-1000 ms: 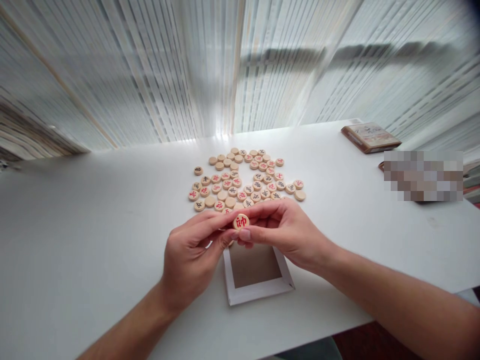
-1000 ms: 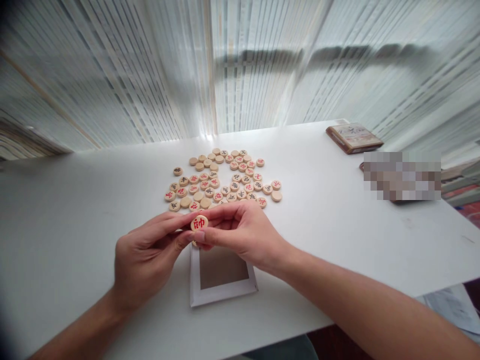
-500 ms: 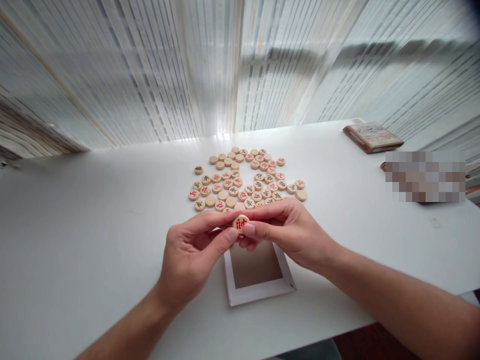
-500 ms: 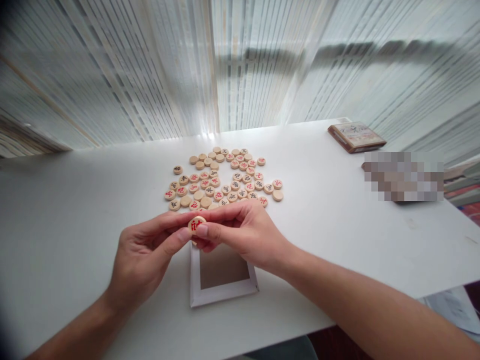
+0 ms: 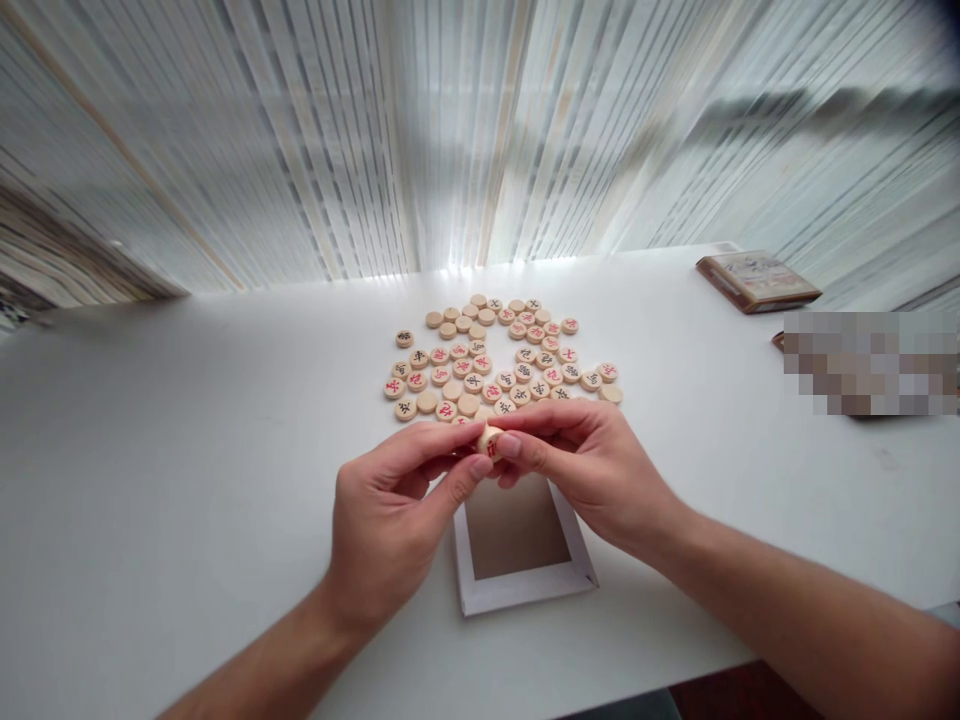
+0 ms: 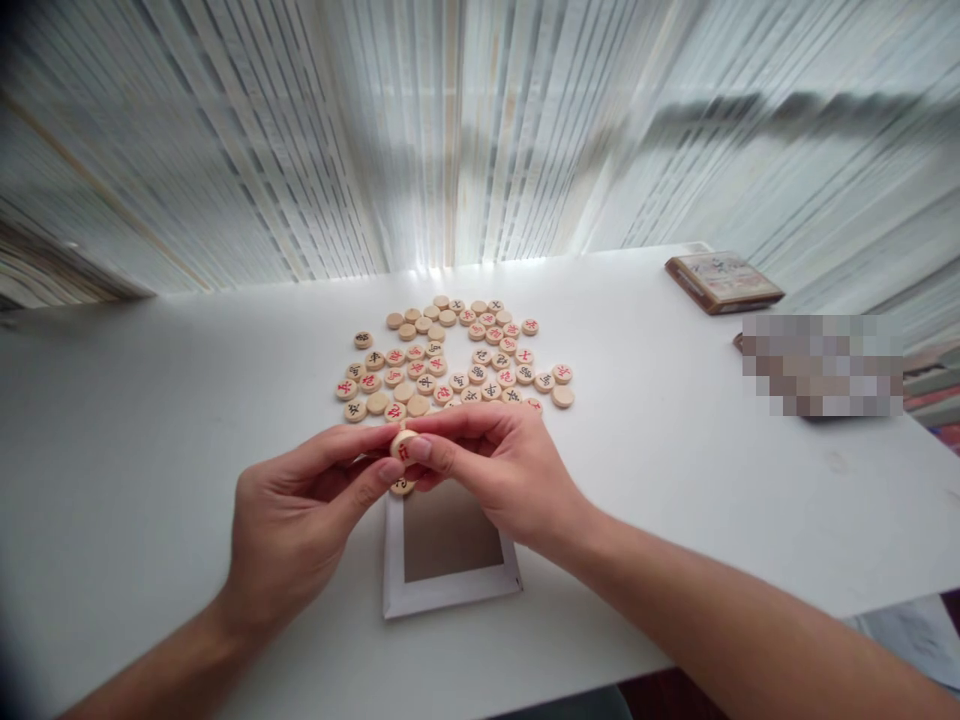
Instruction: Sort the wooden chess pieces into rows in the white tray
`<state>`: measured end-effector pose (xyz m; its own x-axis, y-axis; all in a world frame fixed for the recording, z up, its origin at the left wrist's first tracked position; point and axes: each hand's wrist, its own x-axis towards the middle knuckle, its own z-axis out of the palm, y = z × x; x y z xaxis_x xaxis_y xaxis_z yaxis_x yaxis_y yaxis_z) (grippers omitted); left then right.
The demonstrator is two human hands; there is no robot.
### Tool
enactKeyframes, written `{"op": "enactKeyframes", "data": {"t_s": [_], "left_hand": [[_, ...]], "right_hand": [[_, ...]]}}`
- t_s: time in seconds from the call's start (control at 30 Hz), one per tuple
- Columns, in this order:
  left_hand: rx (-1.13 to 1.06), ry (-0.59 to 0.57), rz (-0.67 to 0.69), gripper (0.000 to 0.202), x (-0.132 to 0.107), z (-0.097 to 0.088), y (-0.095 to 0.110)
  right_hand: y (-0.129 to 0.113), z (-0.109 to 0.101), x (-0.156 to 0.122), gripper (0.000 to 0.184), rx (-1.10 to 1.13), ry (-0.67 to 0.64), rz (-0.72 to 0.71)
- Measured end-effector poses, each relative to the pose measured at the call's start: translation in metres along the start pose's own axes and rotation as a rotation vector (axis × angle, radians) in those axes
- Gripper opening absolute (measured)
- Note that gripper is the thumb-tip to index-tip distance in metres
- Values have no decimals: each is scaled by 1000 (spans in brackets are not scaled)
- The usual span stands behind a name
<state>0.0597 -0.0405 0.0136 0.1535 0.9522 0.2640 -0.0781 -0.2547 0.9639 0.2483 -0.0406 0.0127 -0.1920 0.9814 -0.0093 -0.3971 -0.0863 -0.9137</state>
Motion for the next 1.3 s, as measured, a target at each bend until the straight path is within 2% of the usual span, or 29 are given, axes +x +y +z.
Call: {"op": "enactKeyframes", "data": {"t_s": [0.13,0.27,0.43,0.57,0.8,1.0,1.3], "left_hand": [[-5,46,25,29,2,-1,-3],[-25,64,-5,23,4,-1,-5],[-80,46,-114,17,6,-2,-4],[-102,29,-180,25,6,-3,-4],[-118,6,-175,23,6,-2,-1],[-175,26,-226,20,7,0,-1],[-221,-14,-254,17,6,-1,-7]], "right_hand": [[1,0,0,18,9,1,-36],[2,1,-1,21,-1,10,-60],[2,1,-2,30,-40,49,-31],[1,-1,-2,29,-91,51,-22],[0,0,-1,25,-16,-38,42],[0,0,-1,30,7,24,50],[-2,1,-2,43,20,23,90]]}}
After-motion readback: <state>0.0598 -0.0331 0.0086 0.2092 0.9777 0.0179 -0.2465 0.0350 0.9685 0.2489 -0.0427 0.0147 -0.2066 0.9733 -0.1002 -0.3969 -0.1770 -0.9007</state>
